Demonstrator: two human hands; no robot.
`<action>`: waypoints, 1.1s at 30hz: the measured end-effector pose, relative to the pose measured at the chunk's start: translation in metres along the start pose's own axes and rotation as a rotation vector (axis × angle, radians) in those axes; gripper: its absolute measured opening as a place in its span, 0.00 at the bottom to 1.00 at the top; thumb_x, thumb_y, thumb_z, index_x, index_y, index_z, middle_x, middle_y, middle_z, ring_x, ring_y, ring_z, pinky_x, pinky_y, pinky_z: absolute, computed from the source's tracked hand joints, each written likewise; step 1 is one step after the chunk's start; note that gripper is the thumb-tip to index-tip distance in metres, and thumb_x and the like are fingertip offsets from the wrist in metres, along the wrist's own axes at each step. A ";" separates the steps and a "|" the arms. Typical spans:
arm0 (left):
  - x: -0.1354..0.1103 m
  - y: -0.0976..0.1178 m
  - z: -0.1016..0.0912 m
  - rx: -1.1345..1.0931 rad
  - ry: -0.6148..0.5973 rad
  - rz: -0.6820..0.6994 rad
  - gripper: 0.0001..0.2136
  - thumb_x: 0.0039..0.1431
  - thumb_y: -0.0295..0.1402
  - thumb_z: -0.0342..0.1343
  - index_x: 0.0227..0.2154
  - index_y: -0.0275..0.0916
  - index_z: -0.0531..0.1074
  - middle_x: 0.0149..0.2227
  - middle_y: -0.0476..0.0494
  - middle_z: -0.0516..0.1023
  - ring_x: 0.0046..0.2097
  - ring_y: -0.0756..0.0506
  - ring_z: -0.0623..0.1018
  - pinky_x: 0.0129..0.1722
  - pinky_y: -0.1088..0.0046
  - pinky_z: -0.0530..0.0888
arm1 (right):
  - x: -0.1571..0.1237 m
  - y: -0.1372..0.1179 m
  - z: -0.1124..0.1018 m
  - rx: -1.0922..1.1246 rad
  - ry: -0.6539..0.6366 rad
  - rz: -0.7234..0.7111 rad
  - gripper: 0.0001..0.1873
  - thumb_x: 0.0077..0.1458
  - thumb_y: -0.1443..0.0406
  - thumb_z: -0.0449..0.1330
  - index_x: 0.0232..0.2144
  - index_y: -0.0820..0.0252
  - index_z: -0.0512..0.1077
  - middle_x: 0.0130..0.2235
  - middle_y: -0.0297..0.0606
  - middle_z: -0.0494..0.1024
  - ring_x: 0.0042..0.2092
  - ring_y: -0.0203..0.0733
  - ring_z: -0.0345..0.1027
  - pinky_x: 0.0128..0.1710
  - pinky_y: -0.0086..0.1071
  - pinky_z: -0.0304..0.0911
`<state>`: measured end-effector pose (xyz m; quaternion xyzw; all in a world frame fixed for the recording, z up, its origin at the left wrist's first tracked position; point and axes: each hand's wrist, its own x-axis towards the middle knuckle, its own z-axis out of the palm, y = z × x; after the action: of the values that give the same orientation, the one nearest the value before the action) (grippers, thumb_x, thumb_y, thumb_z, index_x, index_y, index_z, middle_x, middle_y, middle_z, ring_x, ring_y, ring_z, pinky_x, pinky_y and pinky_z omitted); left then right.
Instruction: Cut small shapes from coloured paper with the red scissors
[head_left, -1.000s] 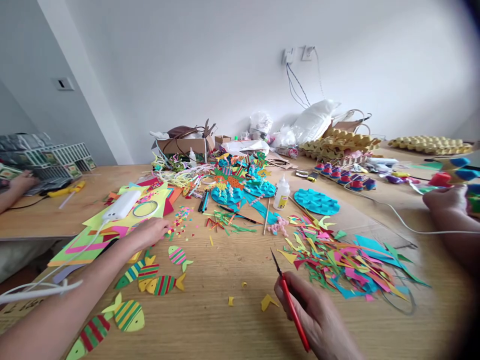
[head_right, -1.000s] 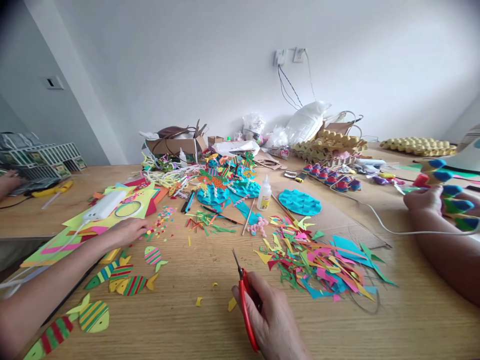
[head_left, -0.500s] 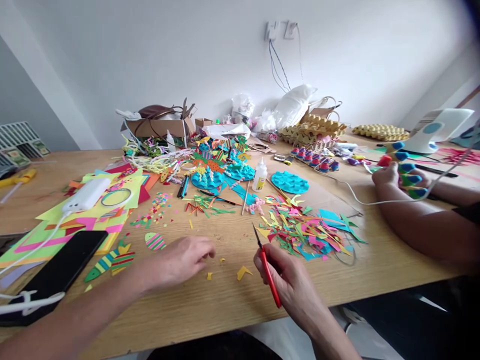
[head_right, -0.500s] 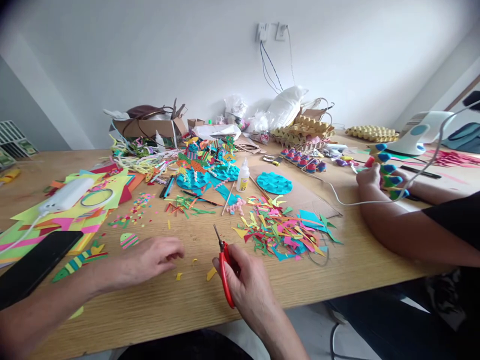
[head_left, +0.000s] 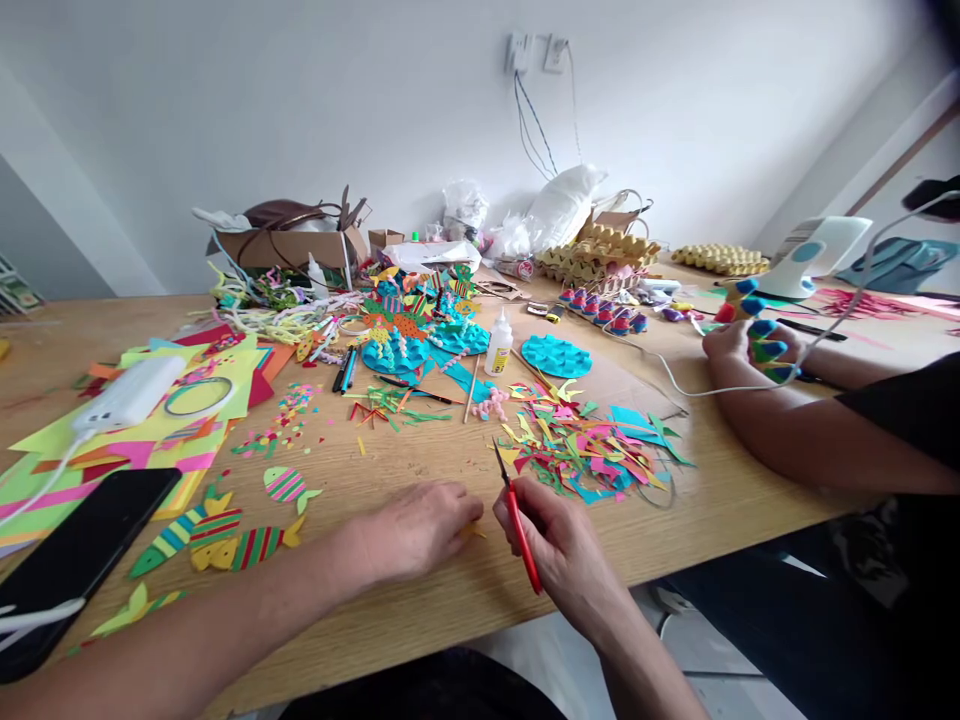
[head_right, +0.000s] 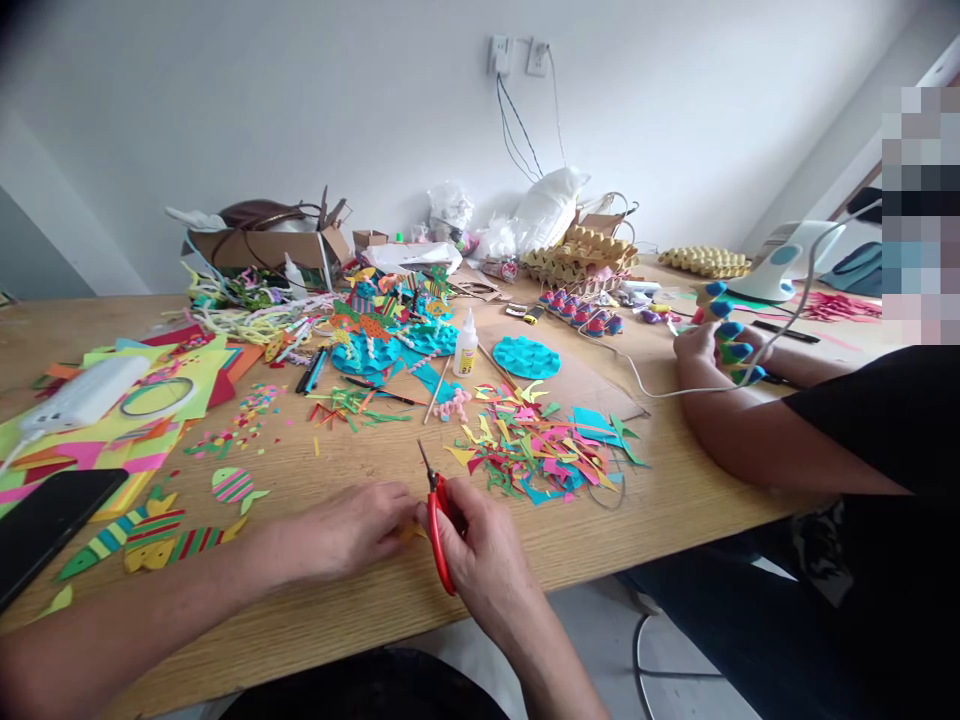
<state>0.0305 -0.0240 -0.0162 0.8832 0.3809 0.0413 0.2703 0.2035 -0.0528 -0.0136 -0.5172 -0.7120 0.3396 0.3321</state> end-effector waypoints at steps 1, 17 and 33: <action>0.003 0.000 0.000 0.007 -0.002 -0.005 0.07 0.52 0.24 0.50 0.33 0.40 0.71 0.36 0.42 0.76 0.38 0.41 0.75 0.38 0.68 0.70 | 0.000 0.000 0.000 0.000 0.002 -0.004 0.19 0.56 0.54 0.49 0.21 0.59 0.61 0.20 0.31 0.64 0.23 0.34 0.56 0.21 0.27 0.51; -0.004 0.003 -0.012 -0.504 0.302 -0.151 0.10 0.48 0.23 0.49 0.34 0.38 0.66 0.30 0.49 0.72 0.33 0.49 0.73 0.31 0.76 0.69 | 0.009 0.013 0.025 0.567 0.076 0.059 0.16 0.41 0.56 0.65 0.29 0.58 0.66 0.30 0.33 0.70 0.27 0.34 0.60 0.26 0.27 0.57; -0.032 0.007 0.002 -0.115 0.577 -0.237 0.10 0.50 0.22 0.50 0.34 0.45 0.64 0.26 0.52 0.72 0.27 0.47 0.74 0.29 0.74 0.69 | 0.020 -0.015 0.037 0.670 -0.039 0.061 0.20 0.39 0.55 0.66 0.26 0.58 0.61 0.23 0.27 0.64 0.24 0.33 0.56 0.23 0.26 0.54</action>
<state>0.0130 -0.0508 -0.0098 0.7677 0.5393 0.2798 0.2036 0.1602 -0.0420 -0.0187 -0.3935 -0.5512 0.5745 0.4597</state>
